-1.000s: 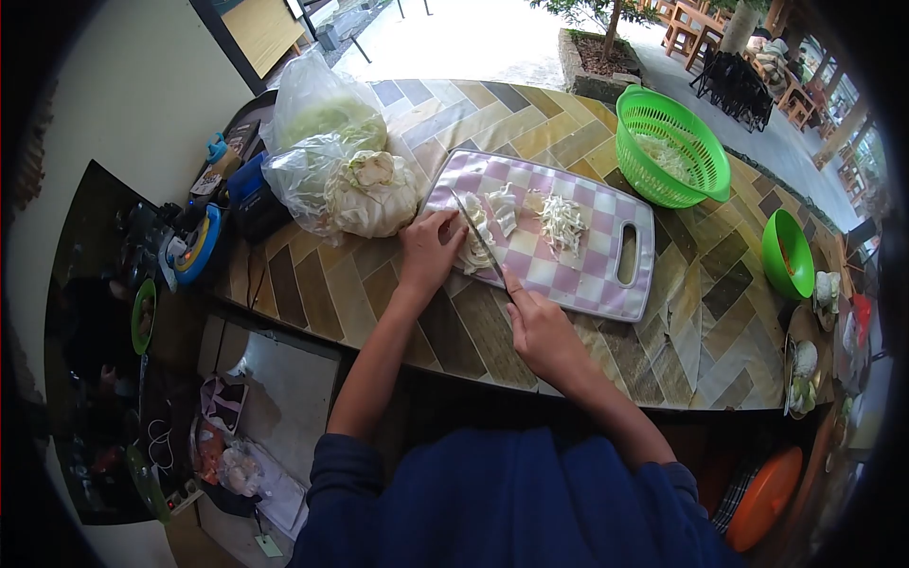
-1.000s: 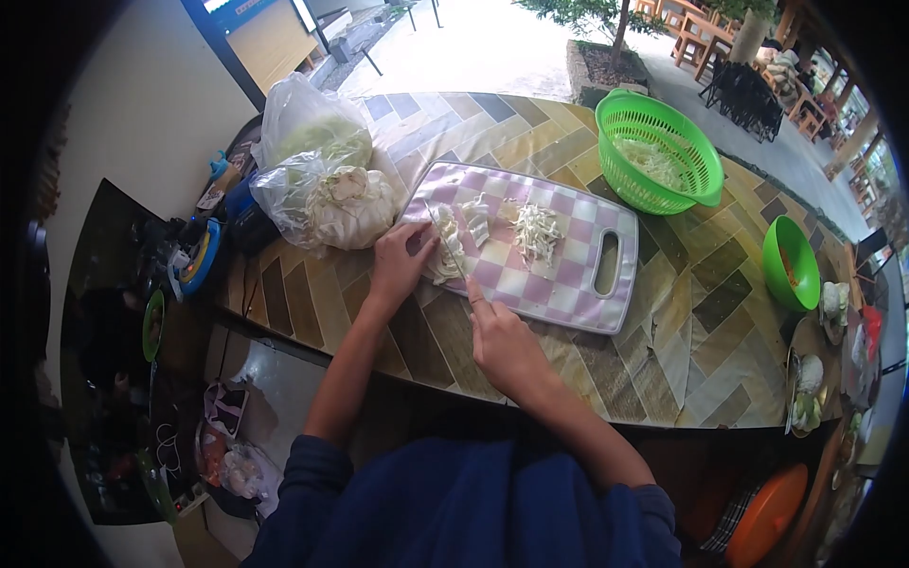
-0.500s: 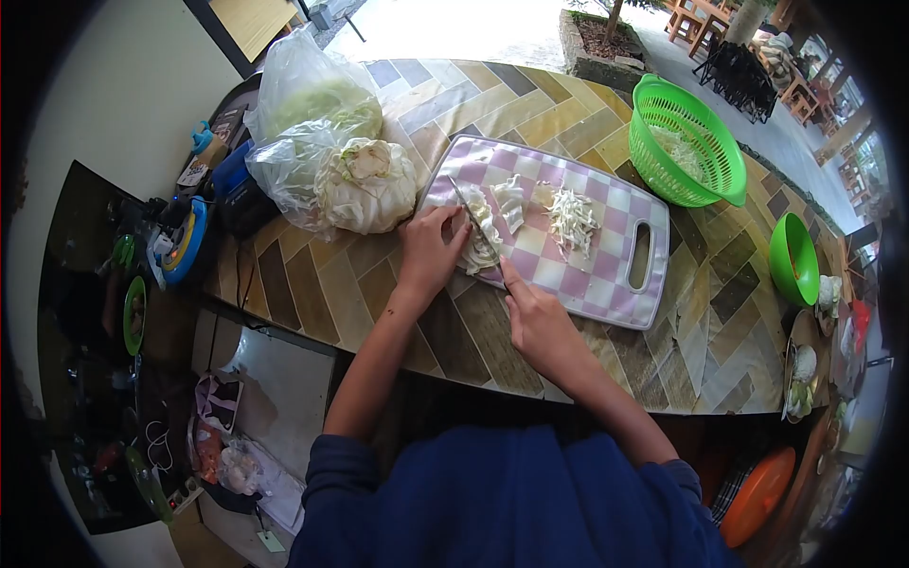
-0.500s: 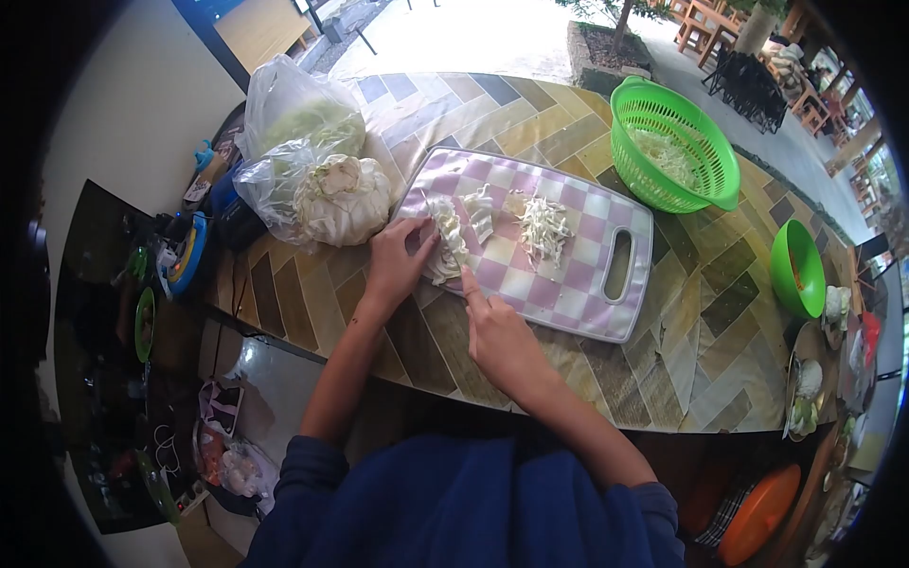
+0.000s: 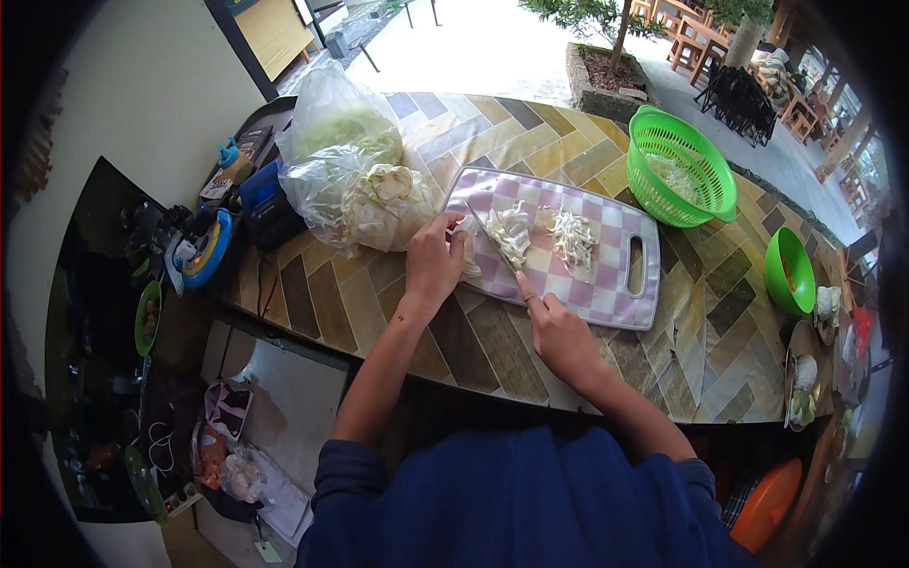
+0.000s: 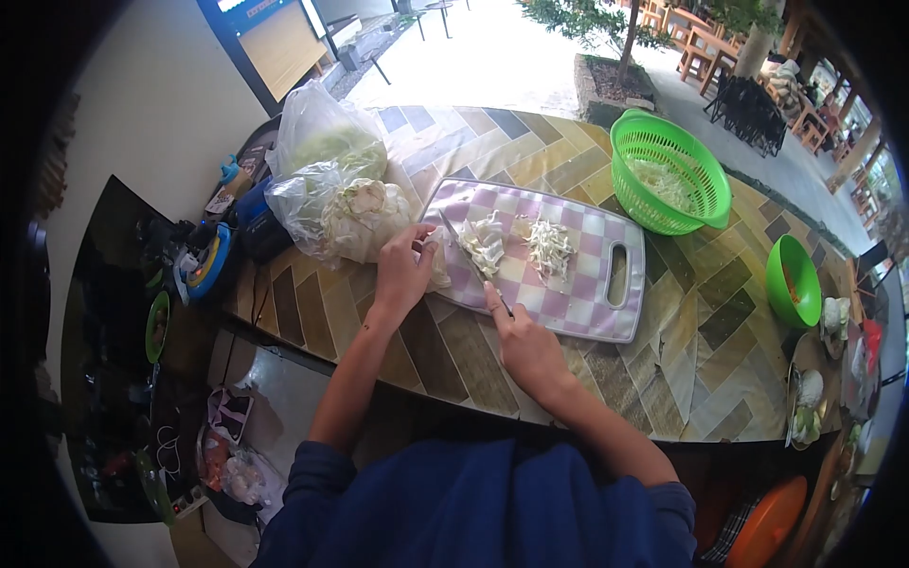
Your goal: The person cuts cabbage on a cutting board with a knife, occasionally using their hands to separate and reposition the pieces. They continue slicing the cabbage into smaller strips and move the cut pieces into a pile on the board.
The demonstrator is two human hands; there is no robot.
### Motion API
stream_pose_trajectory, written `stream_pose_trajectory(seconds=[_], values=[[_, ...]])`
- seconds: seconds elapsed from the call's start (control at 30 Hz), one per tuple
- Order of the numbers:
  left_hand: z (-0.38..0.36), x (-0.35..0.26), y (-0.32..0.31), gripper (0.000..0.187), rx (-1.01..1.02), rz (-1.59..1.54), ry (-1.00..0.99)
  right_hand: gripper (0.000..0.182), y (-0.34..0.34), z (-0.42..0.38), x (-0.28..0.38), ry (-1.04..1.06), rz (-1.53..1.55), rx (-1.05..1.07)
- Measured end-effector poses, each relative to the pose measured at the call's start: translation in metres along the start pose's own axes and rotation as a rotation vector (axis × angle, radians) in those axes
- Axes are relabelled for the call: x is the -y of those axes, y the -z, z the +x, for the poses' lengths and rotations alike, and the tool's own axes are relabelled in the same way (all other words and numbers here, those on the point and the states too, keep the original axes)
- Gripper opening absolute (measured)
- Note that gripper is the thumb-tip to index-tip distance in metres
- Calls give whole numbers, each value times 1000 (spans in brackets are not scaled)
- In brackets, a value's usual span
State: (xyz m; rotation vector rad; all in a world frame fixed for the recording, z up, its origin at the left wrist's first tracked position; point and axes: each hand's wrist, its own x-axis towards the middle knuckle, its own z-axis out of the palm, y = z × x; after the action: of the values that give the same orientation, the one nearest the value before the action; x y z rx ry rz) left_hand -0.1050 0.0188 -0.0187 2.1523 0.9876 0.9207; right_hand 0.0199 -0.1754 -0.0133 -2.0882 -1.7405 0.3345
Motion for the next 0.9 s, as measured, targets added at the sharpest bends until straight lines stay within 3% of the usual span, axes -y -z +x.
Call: stream_pose_trajectory(seconds=[0.07, 0.17, 0.27, 0.43, 0.53, 0.57, 0.7, 0.8, 0.9], values=[[5, -13, 4, 25, 16, 99, -82, 60, -6, 6, -13, 83, 185, -151], [23, -17, 6, 25, 27, 319, -190, 56, 21, 6, -2, -26, 477, -87], [46, -25, 8, 25, 65, 397, -287, 54, 36, -2, 3, -176, 614, -37], [80, -25, 1, 24, 203, 528, -515, 53, 43, -10, -4, -215, 680, -142], [82, -30, -12, 30, 409, 268, -297, 52, 39, -14, -17, -214, 720, -196], [76, -31, -17, 40, 393, 316, -291, 51, 36, -15, -22, -213, 730, -209], [70, -15, -33, 44, 380, 498, -504, 52, 30, -22, -33, -224, 739, -231], [76, -17, -32, 38, 443, 352, -343, 53, 39, -31, -28, -239, 709, -223], [79, -21, -17, 37, 362, 121, -198, 55, 44, -39, -21, -238, 612, -186]])
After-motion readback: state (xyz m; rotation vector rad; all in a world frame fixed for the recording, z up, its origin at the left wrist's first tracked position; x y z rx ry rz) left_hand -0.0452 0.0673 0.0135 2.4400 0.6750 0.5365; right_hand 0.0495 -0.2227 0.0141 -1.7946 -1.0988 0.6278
